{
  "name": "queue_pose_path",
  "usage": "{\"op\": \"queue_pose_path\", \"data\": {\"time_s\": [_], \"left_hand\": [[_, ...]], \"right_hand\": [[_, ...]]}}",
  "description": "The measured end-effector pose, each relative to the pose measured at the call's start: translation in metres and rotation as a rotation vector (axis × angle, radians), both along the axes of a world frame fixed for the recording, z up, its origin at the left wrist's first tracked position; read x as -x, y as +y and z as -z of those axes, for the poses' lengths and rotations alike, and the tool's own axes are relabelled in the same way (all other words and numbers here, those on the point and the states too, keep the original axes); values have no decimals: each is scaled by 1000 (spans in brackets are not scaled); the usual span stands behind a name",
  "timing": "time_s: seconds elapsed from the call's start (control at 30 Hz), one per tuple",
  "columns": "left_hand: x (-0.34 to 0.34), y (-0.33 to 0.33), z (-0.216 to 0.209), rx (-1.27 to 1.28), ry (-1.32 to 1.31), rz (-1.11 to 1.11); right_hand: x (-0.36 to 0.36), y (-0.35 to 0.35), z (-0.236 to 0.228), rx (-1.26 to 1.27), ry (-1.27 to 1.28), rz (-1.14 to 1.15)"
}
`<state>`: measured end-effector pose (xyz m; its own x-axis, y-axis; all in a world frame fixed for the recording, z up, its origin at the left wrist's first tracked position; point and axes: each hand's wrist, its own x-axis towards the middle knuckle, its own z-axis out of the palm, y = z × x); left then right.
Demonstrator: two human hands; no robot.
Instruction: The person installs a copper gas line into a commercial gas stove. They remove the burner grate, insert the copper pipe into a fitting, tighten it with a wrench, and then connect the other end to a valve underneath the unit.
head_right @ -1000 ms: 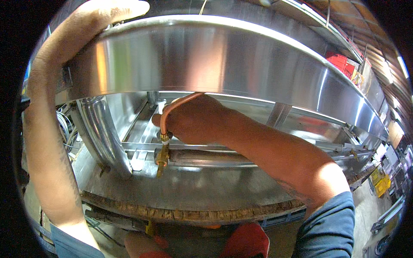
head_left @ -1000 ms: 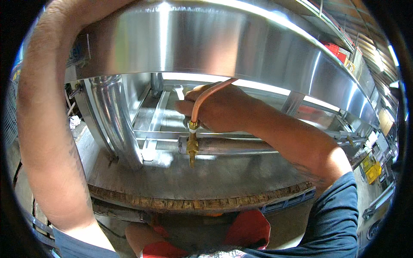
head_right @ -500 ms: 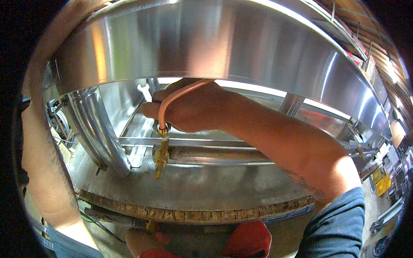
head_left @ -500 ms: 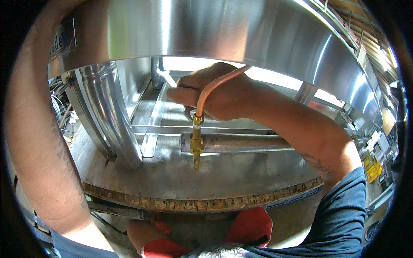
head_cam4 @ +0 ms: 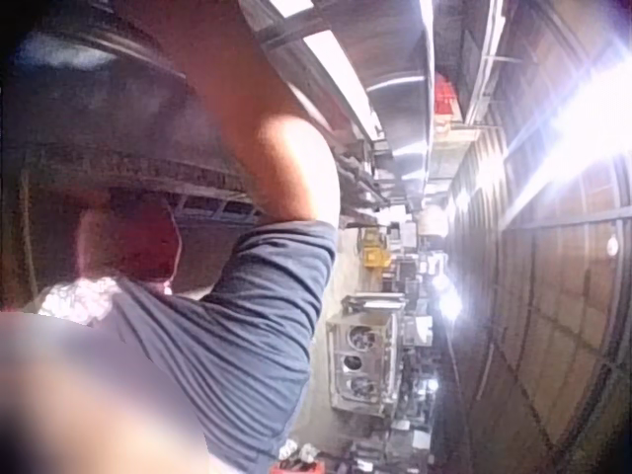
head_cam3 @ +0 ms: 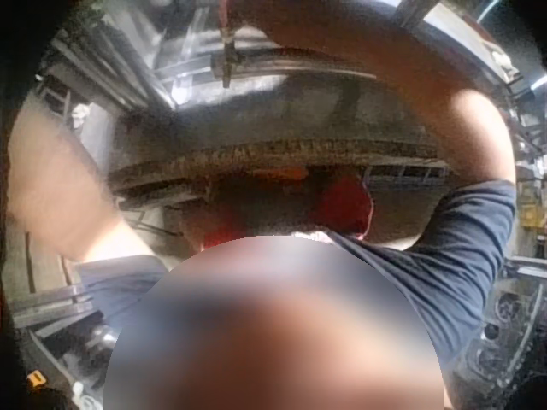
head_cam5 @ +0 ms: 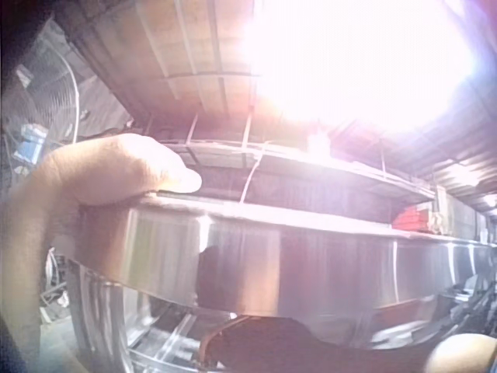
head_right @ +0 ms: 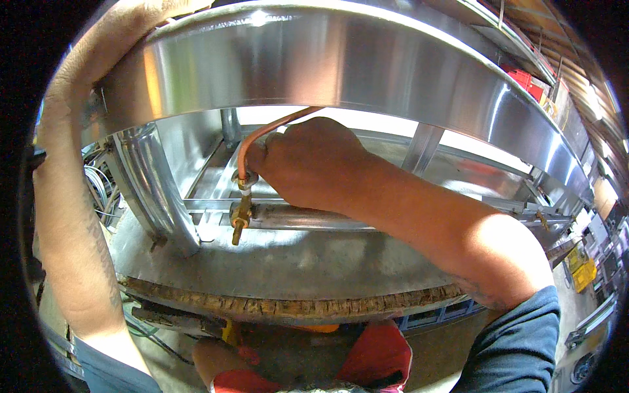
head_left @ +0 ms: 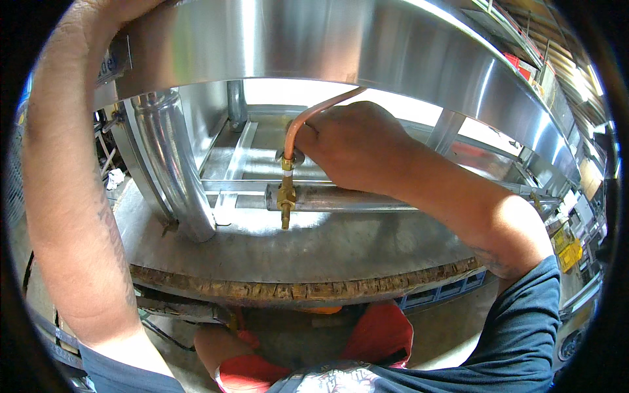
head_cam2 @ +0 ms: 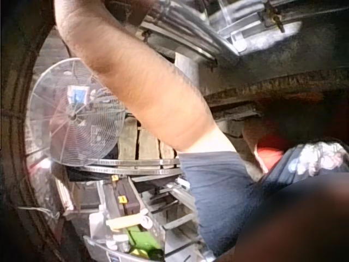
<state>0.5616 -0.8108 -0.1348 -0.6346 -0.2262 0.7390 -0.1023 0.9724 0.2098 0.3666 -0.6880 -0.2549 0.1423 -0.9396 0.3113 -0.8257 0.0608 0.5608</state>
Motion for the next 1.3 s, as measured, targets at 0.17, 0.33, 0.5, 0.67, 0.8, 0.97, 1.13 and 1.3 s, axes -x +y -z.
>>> {"op": "queue_pose_path", "data": {"time_s": [0.17, 0.33, 0.5, 0.67, 0.8, 0.97, 1.13, 1.3], "left_hand": [[-5, 1, -11, 130, -115, -40], [1, -16, -10, 226, -62, -67], [15, -56, -19, 1026, -48, -82], [16, -66, -20, 1058, 22, 1], [9, -39, -7, 850, 38, 23], [8, -31, 6, 597, 79, -76], [12, -60, -24, 1200, -68, -100], [9, -59, -22, 968, -100, -39]], "right_hand": [[-9, 9, -4, 0, -13, 37], [-11, 7, -3, -18, -27, 62], [-14, 17, -6, 18, -27, 56], [-17, 33, -5, 106, -10, -15], [-17, 31, -5, 19, 20, 138], [-16, 20, -5, 82, 94, -31], [-8, 14, 0, 138, 134, -72], [5, 5, 6, 158, 120, -99]]}}
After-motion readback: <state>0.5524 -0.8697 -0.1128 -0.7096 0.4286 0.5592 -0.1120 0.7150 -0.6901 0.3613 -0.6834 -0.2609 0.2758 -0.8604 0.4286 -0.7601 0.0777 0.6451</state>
